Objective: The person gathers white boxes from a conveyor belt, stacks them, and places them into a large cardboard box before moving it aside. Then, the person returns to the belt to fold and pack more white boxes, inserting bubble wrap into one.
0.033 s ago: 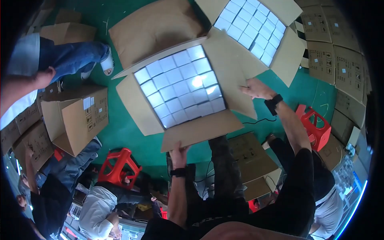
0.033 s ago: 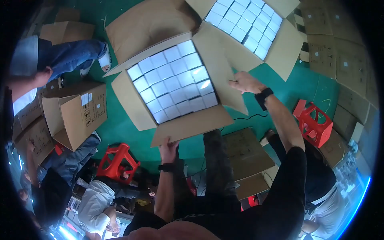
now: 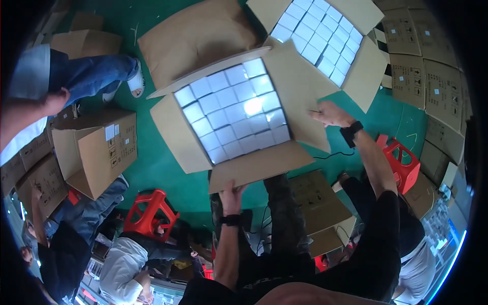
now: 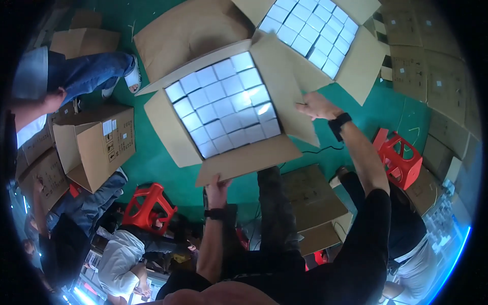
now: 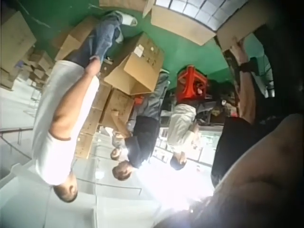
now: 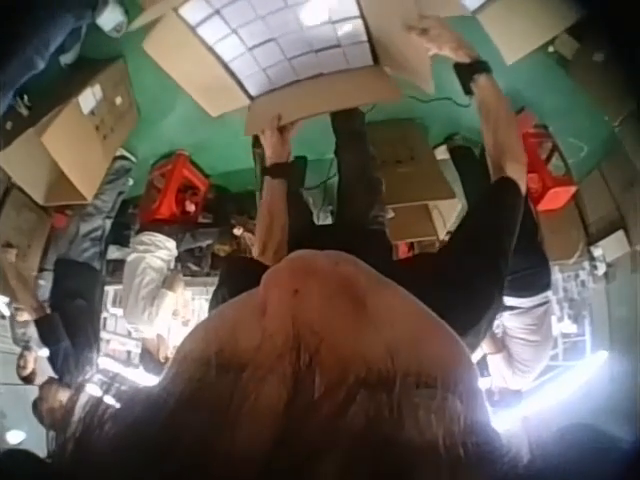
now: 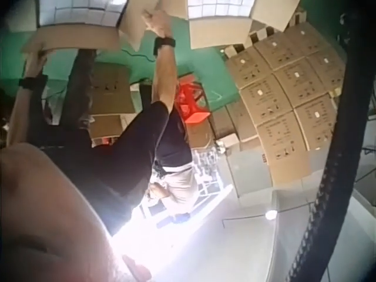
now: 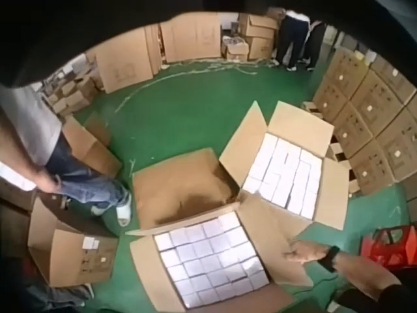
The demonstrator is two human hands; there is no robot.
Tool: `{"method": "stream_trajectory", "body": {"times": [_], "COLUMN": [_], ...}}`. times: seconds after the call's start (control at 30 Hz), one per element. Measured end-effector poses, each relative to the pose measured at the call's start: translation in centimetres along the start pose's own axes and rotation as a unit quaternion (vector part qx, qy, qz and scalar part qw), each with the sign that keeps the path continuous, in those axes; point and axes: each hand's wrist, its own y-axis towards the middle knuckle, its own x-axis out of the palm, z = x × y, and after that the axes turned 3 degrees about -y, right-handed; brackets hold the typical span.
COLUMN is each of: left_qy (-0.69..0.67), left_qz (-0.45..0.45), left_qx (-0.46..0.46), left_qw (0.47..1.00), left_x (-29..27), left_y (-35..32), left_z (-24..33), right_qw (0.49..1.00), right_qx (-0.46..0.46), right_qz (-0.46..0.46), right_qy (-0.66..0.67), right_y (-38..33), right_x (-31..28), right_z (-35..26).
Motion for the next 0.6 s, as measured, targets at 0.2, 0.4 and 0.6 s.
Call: {"method": "stream_trajectory", "body": {"times": [0.2,0.4,0.6], "left_qy": [-0.08,-0.094,0.073], "left_qz": [-0.087,-0.017,-0.075], "left_qx": [-0.122,-0.177,-0.076], "left_qw": [0.985,0.98,0.992], "left_x": [7.5,8.0,1.3], "left_y": [-1.2,7.3,14.9], "left_z": [-1.8,-3.4,6.4], "right_qw": [0.988,0.894,0.845], "right_qx": [0.01,0.109,0.052], "right_qz": [0.11,0.318,0.491], "right_qy": [-0.11,-0.295,-0.207], "right_y": [0.3,5.5,7.1], "right_x": [-5.3,-3.9,-0.3], "right_z": [1.4,2.9,4.4]}}
